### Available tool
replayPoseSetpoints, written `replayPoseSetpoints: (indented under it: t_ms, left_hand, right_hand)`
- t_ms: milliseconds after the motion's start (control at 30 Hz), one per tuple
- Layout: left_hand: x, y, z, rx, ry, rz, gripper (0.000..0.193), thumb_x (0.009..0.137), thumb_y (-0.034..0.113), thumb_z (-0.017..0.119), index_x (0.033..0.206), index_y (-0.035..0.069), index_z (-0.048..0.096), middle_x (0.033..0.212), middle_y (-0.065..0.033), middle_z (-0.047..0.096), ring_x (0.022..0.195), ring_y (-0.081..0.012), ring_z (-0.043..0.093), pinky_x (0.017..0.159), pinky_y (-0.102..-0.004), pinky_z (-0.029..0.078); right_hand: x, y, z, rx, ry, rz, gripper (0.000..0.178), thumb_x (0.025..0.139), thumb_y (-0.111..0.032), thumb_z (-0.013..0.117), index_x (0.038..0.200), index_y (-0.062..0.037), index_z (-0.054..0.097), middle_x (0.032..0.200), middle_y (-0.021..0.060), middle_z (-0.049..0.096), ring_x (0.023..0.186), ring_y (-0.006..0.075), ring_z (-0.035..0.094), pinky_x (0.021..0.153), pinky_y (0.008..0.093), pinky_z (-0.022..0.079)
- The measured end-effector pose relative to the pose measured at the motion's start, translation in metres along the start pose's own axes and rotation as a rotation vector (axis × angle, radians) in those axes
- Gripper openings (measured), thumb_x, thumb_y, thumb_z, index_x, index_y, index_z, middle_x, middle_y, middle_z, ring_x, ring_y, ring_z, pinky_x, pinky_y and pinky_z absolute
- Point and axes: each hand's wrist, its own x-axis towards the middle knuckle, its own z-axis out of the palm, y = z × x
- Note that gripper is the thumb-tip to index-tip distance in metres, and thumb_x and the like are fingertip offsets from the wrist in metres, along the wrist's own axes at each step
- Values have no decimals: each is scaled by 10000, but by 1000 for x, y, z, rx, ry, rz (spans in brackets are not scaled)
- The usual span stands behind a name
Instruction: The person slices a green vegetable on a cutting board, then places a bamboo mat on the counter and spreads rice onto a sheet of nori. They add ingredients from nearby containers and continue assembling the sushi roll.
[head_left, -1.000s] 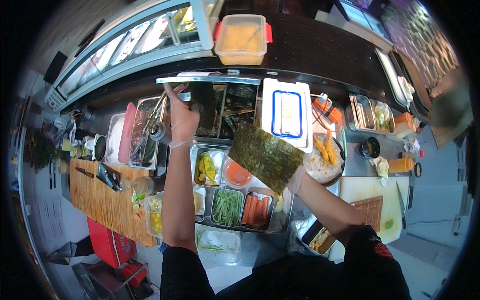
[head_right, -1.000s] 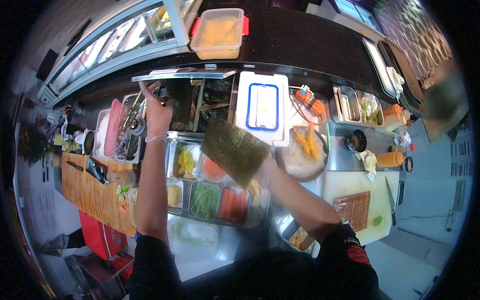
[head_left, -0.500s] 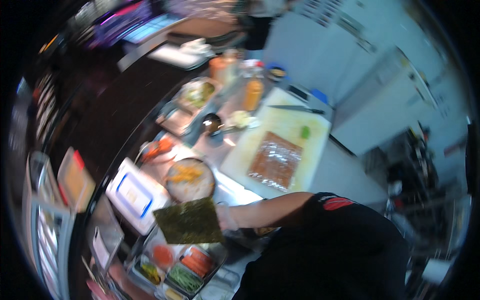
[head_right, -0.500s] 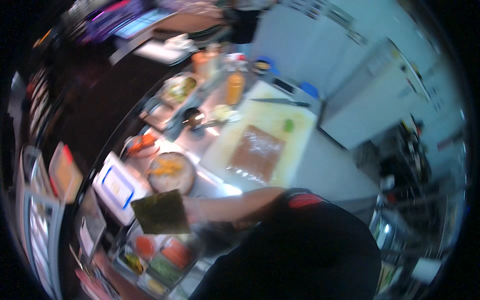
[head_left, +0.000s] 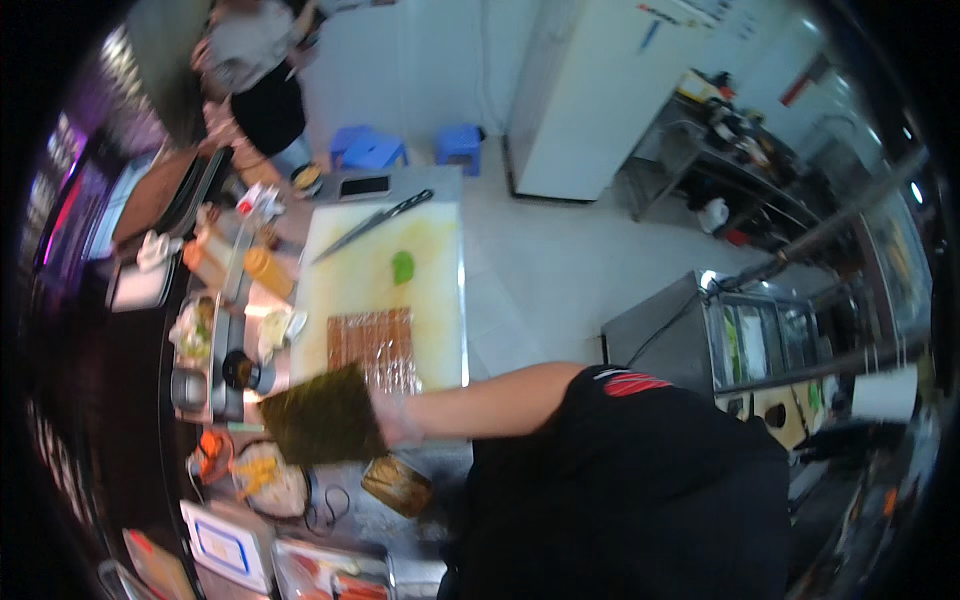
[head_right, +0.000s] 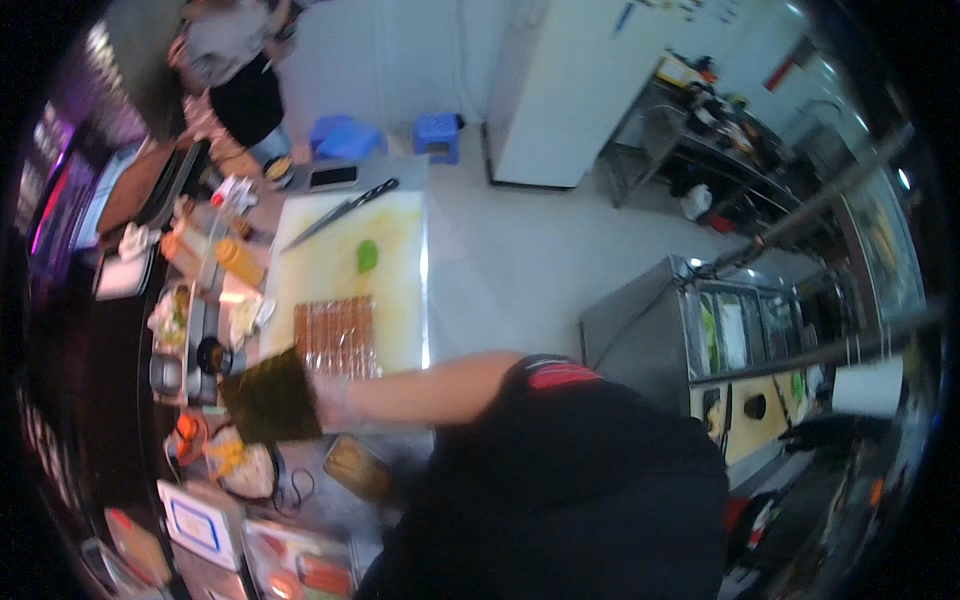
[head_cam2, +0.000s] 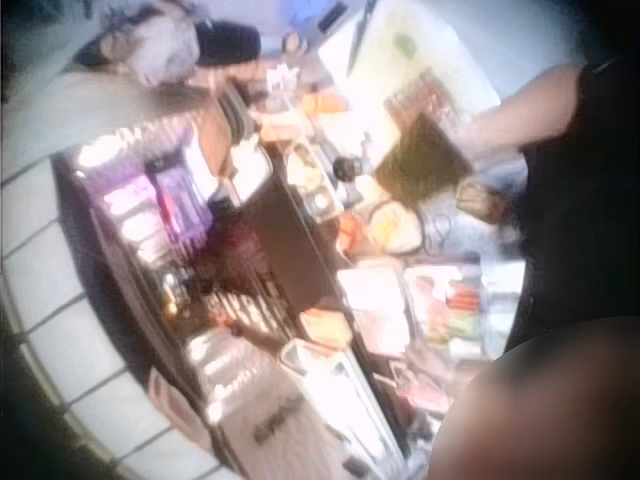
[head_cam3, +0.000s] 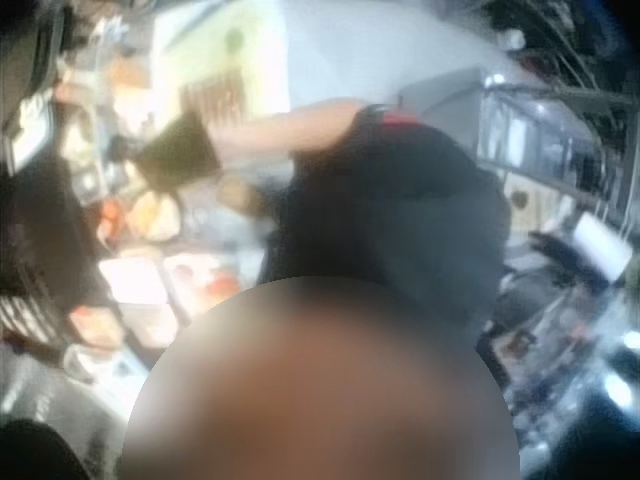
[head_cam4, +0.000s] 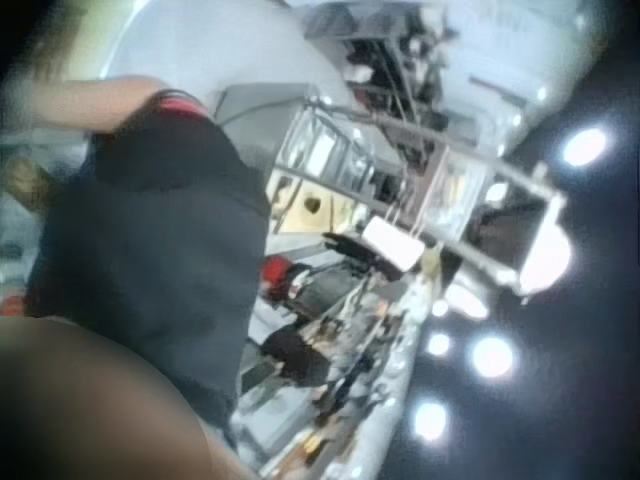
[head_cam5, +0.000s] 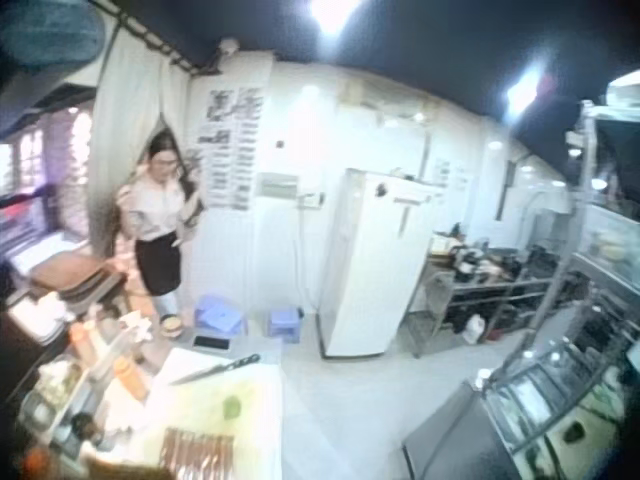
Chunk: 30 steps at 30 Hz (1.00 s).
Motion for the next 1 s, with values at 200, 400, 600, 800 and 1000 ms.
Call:
replayPoseSetpoints:
  t_ms: [200, 400, 600, 800, 1000]
  left_hand:
    - [-66, 250, -52, -875, -103, -393, 646, 1063, 201, 660, 1644, 46, 426, 1615, -158, 519, 1438, -267, 534, 1227, -422, 407]
    - [-107, 417, -21, -1000, 0, -587, 651, 981, 21, 712, 1593, 70, 497, 1451, -151, 646, 1274, -257, 637, 1067, -391, 513]
    - [-103, 542, 61, -901, -122, -594, 564, 1009, 104, 738, 1533, 45, 537, 1350, -144, 699, 1202, -243, 672, 1014, -374, 554]
    - [-66, 578, 113, -721, -158, -708, 557, 1000, 107, 688, 1518, -8, 521, 1494, -227, 587, 1310, -372, 626, 1123, -452, 494]
    - [-39, 573, 142, -680, -252, -360, 530, 915, 92, 756, 1416, 23, 597, 1385, -237, 615, 1237, -392, 633, 1086, -446, 507]
  right_hand:
    - [-68, -170, 10, -656, 471, -241, 324, 1072, -230, 607, 1340, -62, 677, 1359, 132, 718, 1227, 229, 708, 1100, 425, 560]
    - [-23, -222, -31, -1951, 119, -10, 337, 947, -121, 697, 1280, -82, 672, 1306, 112, 705, 1195, 263, 708, 1026, 416, 581]
    - [22, -211, -104, -2298, -1233, 502, 564, 813, -136, 795, 1354, -160, 636, 1358, 43, 635, 1264, 302, 642, 978, 453, 571]
    - [60, -169, -124, -2297, -1709, 591, 763, 807, -168, 839, 1511, -164, 546, 1432, 103, 596, 1390, 325, 555, 1128, 445, 482]
    - [45, -229, -148, -2139, -826, 520, 723, 942, -203, 746, 1607, -141, 466, 1558, 170, 528, 1483, 380, 461, 1244, 474, 381]
